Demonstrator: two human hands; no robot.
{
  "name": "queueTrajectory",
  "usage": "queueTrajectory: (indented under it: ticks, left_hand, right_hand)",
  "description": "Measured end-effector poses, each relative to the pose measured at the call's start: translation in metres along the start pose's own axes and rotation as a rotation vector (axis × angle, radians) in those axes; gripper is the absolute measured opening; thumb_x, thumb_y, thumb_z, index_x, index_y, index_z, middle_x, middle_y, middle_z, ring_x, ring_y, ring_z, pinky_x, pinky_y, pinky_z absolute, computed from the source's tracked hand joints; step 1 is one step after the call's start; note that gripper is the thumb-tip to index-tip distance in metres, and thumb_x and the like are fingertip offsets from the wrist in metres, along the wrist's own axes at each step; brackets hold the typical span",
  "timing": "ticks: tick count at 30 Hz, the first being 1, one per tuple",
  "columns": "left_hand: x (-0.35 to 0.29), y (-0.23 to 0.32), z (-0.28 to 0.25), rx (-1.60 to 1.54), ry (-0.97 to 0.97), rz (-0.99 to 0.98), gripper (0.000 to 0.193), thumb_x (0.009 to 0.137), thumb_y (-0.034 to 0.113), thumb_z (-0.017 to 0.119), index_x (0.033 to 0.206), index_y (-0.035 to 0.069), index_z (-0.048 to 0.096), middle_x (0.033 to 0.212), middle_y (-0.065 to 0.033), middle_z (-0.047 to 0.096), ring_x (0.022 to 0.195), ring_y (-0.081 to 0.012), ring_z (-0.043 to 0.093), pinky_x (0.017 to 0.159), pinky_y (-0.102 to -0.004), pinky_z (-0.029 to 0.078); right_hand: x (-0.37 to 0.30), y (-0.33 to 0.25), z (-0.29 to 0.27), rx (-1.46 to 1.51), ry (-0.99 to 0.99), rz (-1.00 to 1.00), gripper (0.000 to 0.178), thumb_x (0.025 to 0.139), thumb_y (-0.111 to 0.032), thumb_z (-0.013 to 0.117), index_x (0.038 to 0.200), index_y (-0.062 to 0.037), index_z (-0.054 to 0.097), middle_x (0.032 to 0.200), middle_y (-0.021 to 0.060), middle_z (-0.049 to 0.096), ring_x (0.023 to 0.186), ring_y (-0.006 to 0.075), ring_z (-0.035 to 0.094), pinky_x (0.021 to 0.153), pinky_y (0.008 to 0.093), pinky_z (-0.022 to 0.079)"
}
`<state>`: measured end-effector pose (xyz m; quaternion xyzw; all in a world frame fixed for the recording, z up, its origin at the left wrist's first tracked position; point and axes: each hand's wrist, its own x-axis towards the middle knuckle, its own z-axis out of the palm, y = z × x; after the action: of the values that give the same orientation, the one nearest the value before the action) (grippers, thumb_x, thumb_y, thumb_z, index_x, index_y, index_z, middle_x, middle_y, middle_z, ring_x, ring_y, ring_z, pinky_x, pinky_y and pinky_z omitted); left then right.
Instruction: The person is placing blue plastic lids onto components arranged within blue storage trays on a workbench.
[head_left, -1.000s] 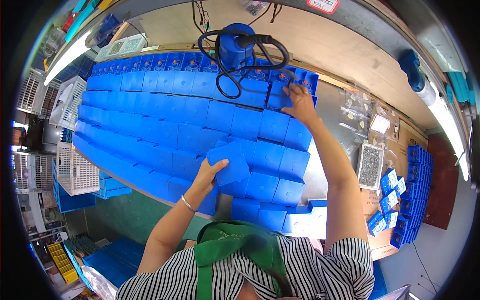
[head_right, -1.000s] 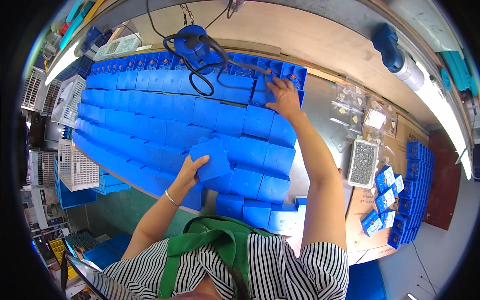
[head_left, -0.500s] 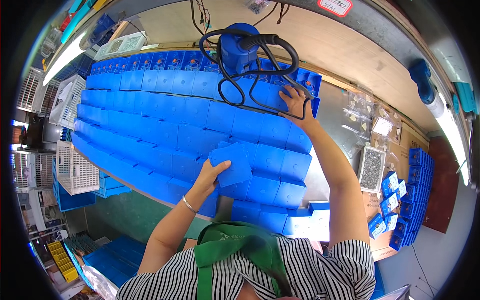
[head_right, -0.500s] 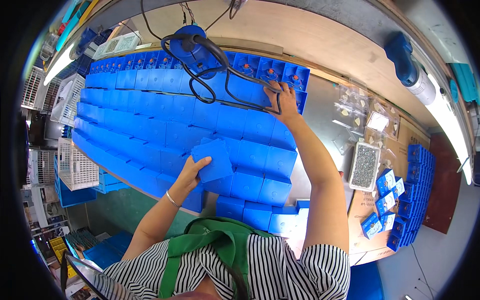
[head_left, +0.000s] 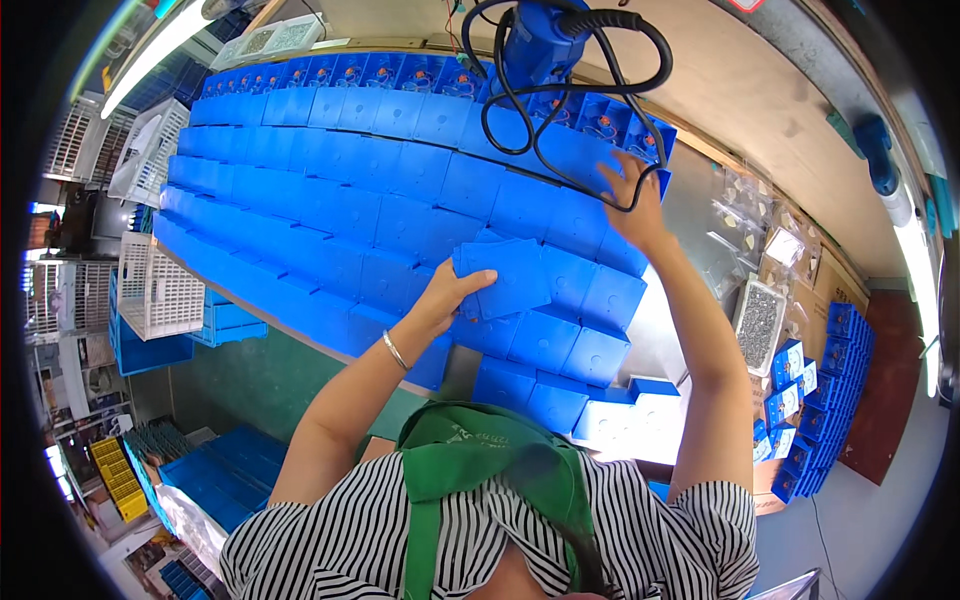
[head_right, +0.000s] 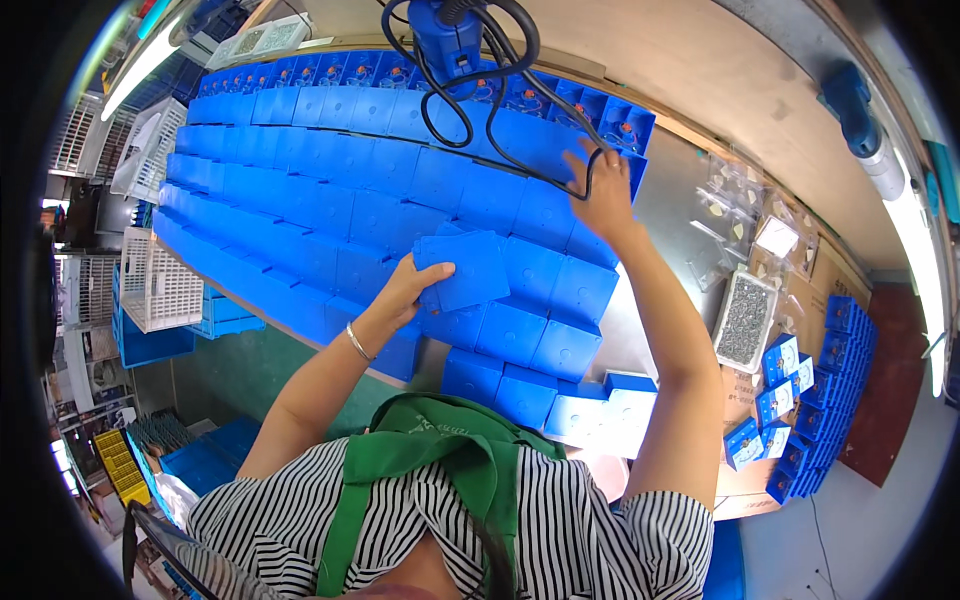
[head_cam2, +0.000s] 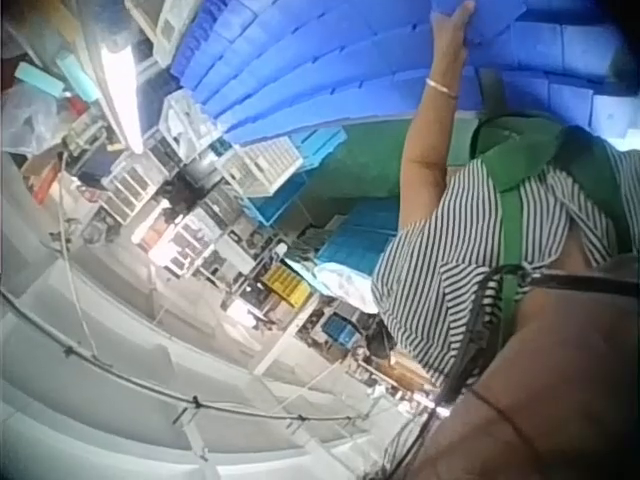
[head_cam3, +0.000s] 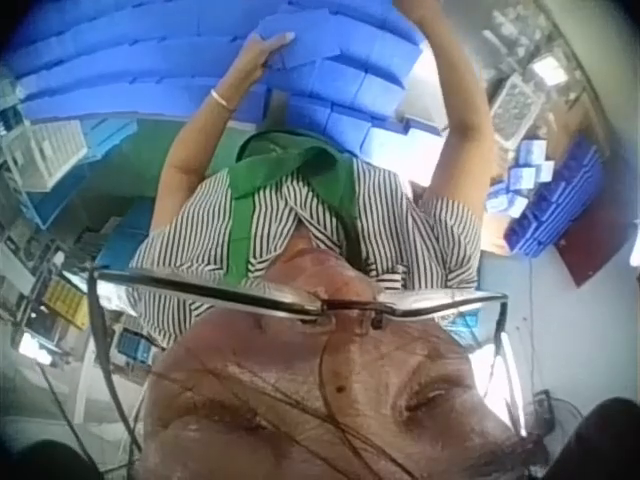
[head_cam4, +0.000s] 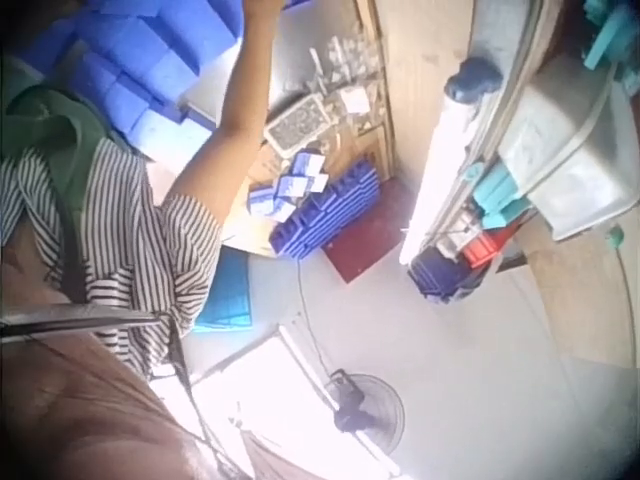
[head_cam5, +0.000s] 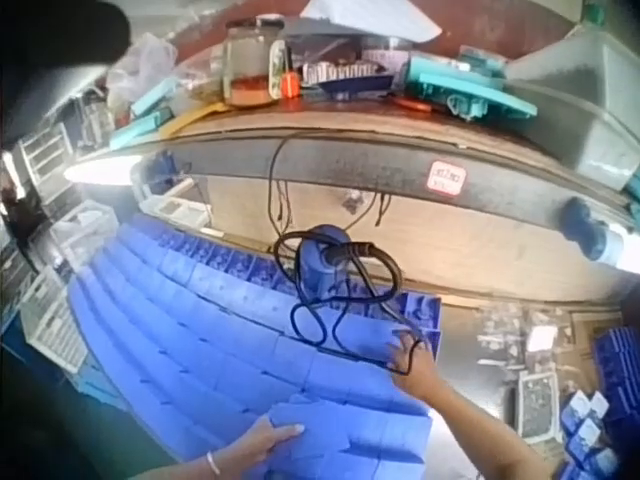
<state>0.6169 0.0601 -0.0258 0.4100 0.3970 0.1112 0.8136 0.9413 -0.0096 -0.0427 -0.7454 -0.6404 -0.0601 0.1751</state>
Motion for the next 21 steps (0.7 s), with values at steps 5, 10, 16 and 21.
queueTrajectory:
  ticks: [5,10,16,21]
  left_hand:
    - [0.007,-0.003,0.011,0.139,0.001,0.017,0.057,0.079,0.022,0.078,0.125,0.002,0.052,0.108,-0.01,0.064,0.095,-0.0177,0.063,0.077,-0.0326,0.055]
    - [0.009,-0.004,0.027,0.186,-0.034,-0.066,0.05,0.082,0.025,0.076,0.121,0.004,0.054,0.101,-0.0072,0.065,0.081,-0.0133,0.065,0.053,-0.025,0.052]
    - [0.002,-0.014,0.024,0.141,0.028,-0.019,0.05,0.083,0.028,0.075,0.121,0.003,0.054,0.1,-0.0071,0.064,0.078,-0.0128,0.064,0.047,-0.0235,0.048]
    - [-0.002,-0.017,0.032,0.082,0.005,-0.036,0.051,0.082,0.028,0.076,0.121,0.003,0.053,0.099,-0.0076,0.065,0.077,-0.0145,0.065,0.046,-0.0252,0.049]
  right_hand:
    - [-0.039,-0.086,-0.052,0.545,-0.288,-0.438,0.066,0.065,-0.027,0.082,0.125,-0.0103,0.06,0.133,0.0176,0.05,0.12,0.0357,0.047,0.1,0.0432,0.041]
    - [-0.055,-0.065,-0.056,0.489,-0.36,-0.431,0.071,0.067,-0.036,0.081,0.129,-0.0097,0.058,0.135,0.0225,0.047,0.121,0.0383,0.046,0.102,0.0452,0.039]
    - [-0.05,0.032,-0.044,0.31,-0.031,-0.023,0.064,0.071,-0.035,0.079,0.125,-0.0082,0.06,0.129,0.0244,0.05,0.118,0.0407,0.048,0.101,0.0474,0.04]
    - [-0.033,0.075,-0.021,0.073,-0.005,0.141,0.066,0.068,-0.028,0.081,0.127,-0.0106,0.059,0.136,0.0178,0.046,0.127,0.0377,0.043,0.102,0.0484,0.041]
